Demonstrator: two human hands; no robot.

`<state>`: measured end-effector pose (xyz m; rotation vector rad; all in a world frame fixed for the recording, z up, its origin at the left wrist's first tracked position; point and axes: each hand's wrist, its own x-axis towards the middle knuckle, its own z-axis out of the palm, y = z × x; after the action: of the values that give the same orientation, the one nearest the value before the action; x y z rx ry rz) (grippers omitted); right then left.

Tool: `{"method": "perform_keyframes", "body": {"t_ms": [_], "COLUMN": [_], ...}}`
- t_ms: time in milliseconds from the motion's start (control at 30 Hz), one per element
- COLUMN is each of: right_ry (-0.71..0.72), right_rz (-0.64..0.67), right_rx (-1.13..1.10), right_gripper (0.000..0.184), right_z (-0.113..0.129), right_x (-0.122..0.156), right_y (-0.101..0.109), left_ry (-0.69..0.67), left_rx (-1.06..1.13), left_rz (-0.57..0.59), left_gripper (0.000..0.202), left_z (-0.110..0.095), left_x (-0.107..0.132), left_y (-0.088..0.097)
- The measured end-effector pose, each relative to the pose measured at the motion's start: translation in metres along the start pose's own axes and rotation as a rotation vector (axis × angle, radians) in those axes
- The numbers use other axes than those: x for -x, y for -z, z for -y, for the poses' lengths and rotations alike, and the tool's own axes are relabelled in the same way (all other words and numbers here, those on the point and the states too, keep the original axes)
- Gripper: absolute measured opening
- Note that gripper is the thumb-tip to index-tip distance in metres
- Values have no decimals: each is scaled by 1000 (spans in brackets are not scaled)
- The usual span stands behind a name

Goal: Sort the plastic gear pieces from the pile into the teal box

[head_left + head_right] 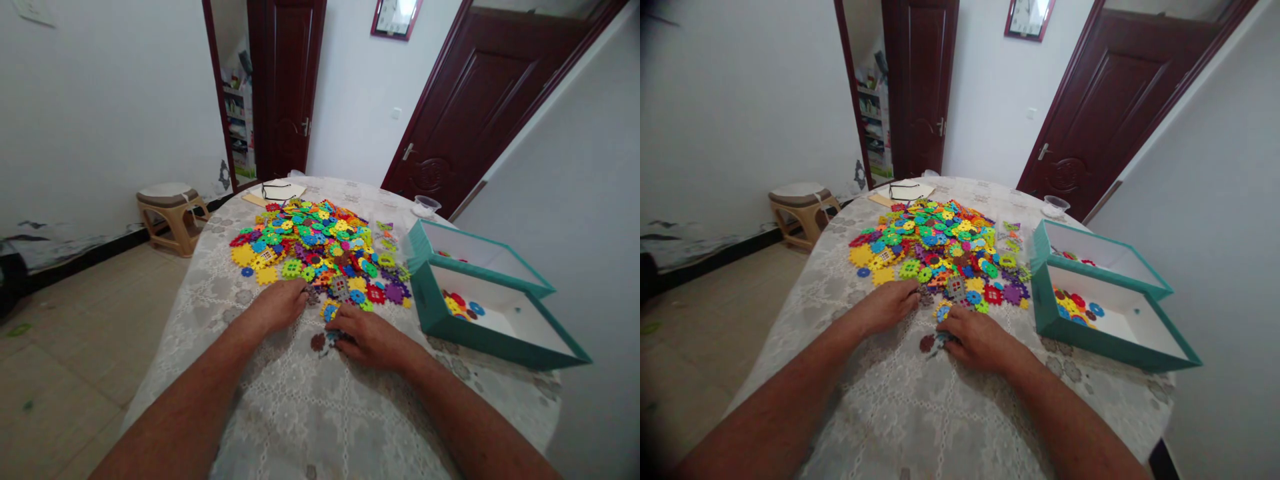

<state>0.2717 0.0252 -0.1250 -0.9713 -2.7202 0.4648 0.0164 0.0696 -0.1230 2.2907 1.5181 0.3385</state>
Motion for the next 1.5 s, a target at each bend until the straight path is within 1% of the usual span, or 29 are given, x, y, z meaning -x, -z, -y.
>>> {"method": "perform_keyframes", "body": {"t_ms": [67,200,333,433,533,600,667,733,800,833,933,1000,1067,1100,1200,1267,1333,1367,1433,1467,1500], "right_ry": [5,-23,-88,-182,-246,-234,-206,-217,-259,-271,-239,-219,-248,-276,-321,-314,-327,-342,-384,-406,-434], "right_rz": [-20,-92,-210,-280,-254,-245,-268,-309,-347,-360,-378,-413,-430,-409,-261,-186,-136,-107,-62,-65,-103], "right_rx": [0,-4,-100,-180,-242,-281,-310,-317,-311,-308,-292,-282,-385,-496,-858,-928,-910,-900,-875,-849,-805], "right_gripper": [29,13,17,20,20,18,17,14,11,9,5,4,4,5,18,21,20,22,26,27,28], "right_z": [-4,-15,-23,-24,-20,-17,-15,-15,-16,-16,-14,-13,-12,-12,-15,-18,-21,-22,-27,-31,-36], "right_x": [1,3,4,5,4,3,0,-2,-4,-5,-8,-9,-11,-11,-10,-7,-3,-1,1,1,-1], "right_y": [-2,2,8,9,9,8,7,4,1,0,-5,-7,-9,-9,-9,-6,1,6,17,23,29], "left_ry": [-28,-50,-69,-77,-95,-107,-115,-120,-133,-142,-158,-150,-131,-122,-119,-145,-167,-170,-161,-152,-139], "left_rx": [43,147,235,357,463,516,590,660,670,650,589,606,663,688,715,693,653,620,533,484,437], "left_rz": [5,19,3,26,81,134,212,295,352,359,319,307,314,313,300,307,303,279,182,122,64], "left_gripper": [20,16,15,18,21,21,22,24,27,26,20,19,23,26,32,31,28,27,24,22,21], "left_z": [-1,-4,-7,-10,-16,-20,-24,-27,-28,-29,-28,-26,-26,-26,-29,-30,-30,-28,-25,-23,-21], "left_x": [1,2,1,1,2,4,6,9,10,10,9,8,7,7,8,9,9,8,6,5,4], "left_y": [1,3,2,1,1,1,2,2,2,1,-4,-8,-11,-11,-10,-7,-5,-4,-2,-1,0]}}
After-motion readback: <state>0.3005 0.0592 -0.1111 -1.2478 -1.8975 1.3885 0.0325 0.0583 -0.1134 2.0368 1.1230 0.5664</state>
